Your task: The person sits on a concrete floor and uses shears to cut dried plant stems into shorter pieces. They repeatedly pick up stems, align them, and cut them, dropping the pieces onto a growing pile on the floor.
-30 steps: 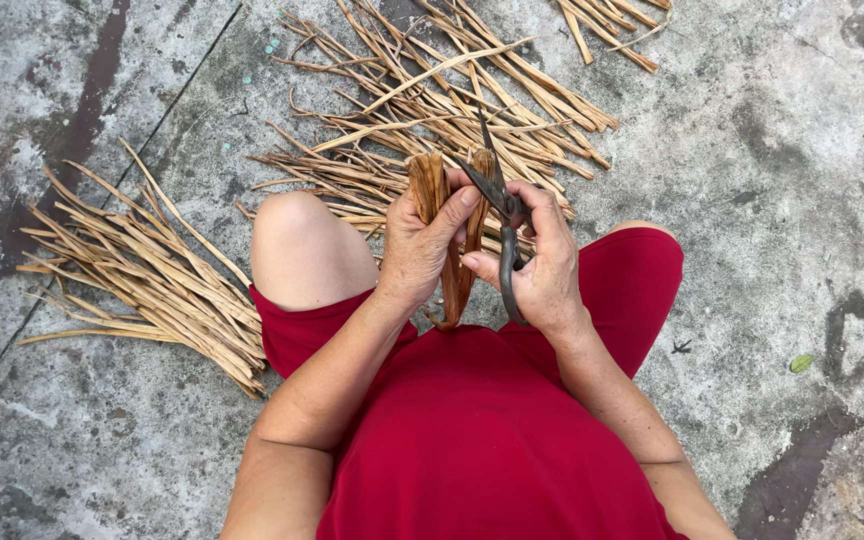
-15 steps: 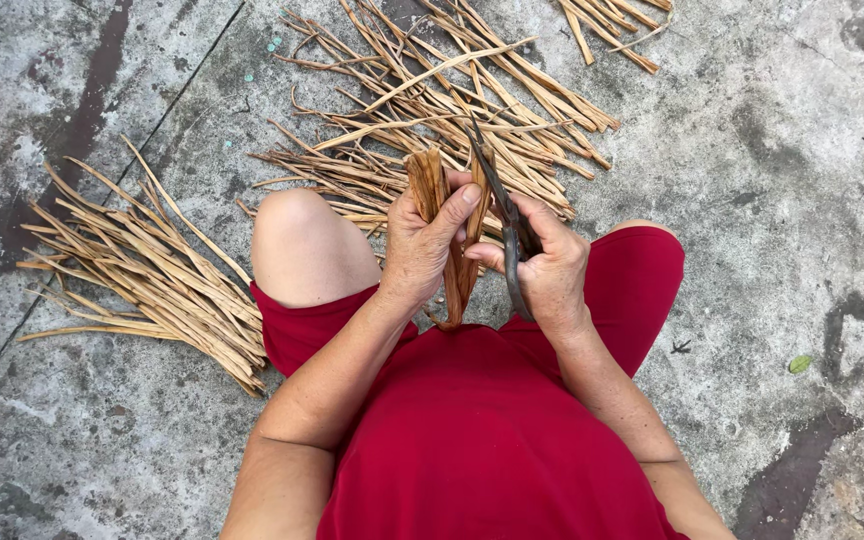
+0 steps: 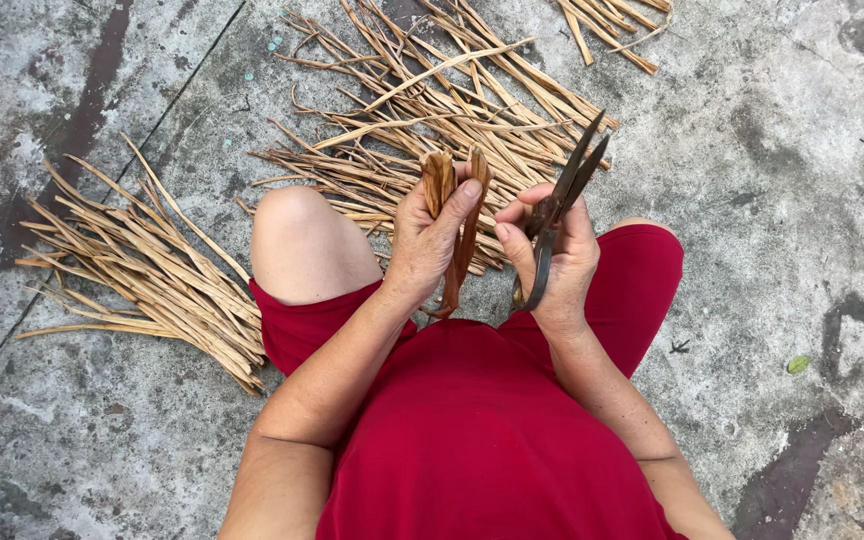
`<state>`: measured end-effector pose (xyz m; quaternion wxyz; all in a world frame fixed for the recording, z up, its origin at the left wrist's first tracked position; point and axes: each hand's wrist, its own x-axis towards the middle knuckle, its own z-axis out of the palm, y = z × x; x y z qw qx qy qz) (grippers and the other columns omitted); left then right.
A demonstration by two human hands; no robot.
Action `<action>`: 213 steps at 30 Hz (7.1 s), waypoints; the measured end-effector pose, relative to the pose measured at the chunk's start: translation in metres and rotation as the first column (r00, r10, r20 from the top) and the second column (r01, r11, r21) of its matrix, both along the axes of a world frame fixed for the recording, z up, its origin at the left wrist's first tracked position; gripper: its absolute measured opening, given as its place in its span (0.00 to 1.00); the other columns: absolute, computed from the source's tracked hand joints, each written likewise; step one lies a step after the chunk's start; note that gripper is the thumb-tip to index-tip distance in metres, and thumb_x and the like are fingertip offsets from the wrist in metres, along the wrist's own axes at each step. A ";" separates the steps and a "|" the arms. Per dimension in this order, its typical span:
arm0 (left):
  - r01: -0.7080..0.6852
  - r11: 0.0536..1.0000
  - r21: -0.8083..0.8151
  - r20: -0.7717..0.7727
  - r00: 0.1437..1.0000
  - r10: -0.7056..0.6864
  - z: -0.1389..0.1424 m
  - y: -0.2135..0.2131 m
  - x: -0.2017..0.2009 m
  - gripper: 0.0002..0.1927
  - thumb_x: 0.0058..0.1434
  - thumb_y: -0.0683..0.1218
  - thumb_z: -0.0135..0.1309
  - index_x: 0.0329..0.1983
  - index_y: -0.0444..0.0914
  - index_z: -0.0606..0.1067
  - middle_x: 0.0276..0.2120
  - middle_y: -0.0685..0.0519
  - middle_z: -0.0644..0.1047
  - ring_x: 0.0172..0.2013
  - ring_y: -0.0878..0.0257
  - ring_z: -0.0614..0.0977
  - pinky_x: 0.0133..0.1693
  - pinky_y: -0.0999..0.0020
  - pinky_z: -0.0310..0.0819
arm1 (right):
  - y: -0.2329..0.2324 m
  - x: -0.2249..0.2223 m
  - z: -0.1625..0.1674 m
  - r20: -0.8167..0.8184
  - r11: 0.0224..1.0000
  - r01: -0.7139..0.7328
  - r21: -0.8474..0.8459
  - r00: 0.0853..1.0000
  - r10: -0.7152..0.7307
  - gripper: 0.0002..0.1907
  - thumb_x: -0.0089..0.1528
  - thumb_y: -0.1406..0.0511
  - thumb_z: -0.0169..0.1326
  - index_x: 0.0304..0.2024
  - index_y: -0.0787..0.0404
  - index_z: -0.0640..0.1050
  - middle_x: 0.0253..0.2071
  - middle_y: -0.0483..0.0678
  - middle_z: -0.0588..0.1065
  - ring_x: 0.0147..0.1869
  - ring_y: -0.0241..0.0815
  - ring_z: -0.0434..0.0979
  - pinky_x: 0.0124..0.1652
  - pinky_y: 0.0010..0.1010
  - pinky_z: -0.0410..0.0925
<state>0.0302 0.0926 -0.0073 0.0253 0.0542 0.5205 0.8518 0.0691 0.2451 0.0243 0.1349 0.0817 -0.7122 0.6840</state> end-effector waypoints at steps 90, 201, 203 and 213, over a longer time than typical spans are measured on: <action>-0.047 0.969 -0.244 -0.120 0.993 0.018 0.006 0.000 0.003 0.13 0.66 0.43 0.64 0.51 0.38 0.75 0.37 0.61 0.76 0.39 0.74 0.76 0.42 0.79 0.73 | 0.013 -0.037 0.006 0.153 0.871 -0.085 -0.484 0.972 0.180 0.22 0.63 0.76 0.63 0.57 0.63 0.72 0.43 0.47 0.77 0.43 0.34 0.78 0.42 0.22 0.73; 0.223 0.971 0.086 0.126 0.964 -0.233 0.006 -0.023 -0.012 0.13 0.67 0.46 0.62 0.52 0.34 0.79 0.29 0.60 0.76 0.27 0.75 0.74 0.28 0.81 0.68 | 0.006 -0.027 -0.019 0.174 0.975 -0.182 -0.127 0.964 0.203 0.23 0.61 0.74 0.66 0.55 0.60 0.71 0.49 0.46 0.79 0.51 0.34 0.80 0.50 0.26 0.77; 0.249 0.956 0.156 0.156 0.949 -0.273 0.008 -0.024 -0.012 0.14 0.66 0.46 0.62 0.52 0.35 0.79 0.29 0.61 0.76 0.27 0.75 0.74 0.27 0.81 0.68 | 0.007 -0.028 -0.018 0.163 0.958 -0.218 -0.185 0.955 0.249 0.23 0.61 0.74 0.65 0.55 0.60 0.71 0.50 0.47 0.80 0.52 0.35 0.82 0.51 0.27 0.78; 0.107 0.991 0.076 0.131 0.985 -0.116 0.010 -0.018 -0.011 0.09 0.66 0.44 0.62 0.46 0.37 0.77 0.29 0.60 0.76 0.26 0.75 0.73 0.29 0.81 0.68 | 0.001 -0.025 -0.008 0.113 0.991 -0.080 -0.108 0.989 0.092 0.23 0.63 0.74 0.66 0.57 0.60 0.71 0.46 0.45 0.78 0.49 0.33 0.78 0.50 0.24 0.75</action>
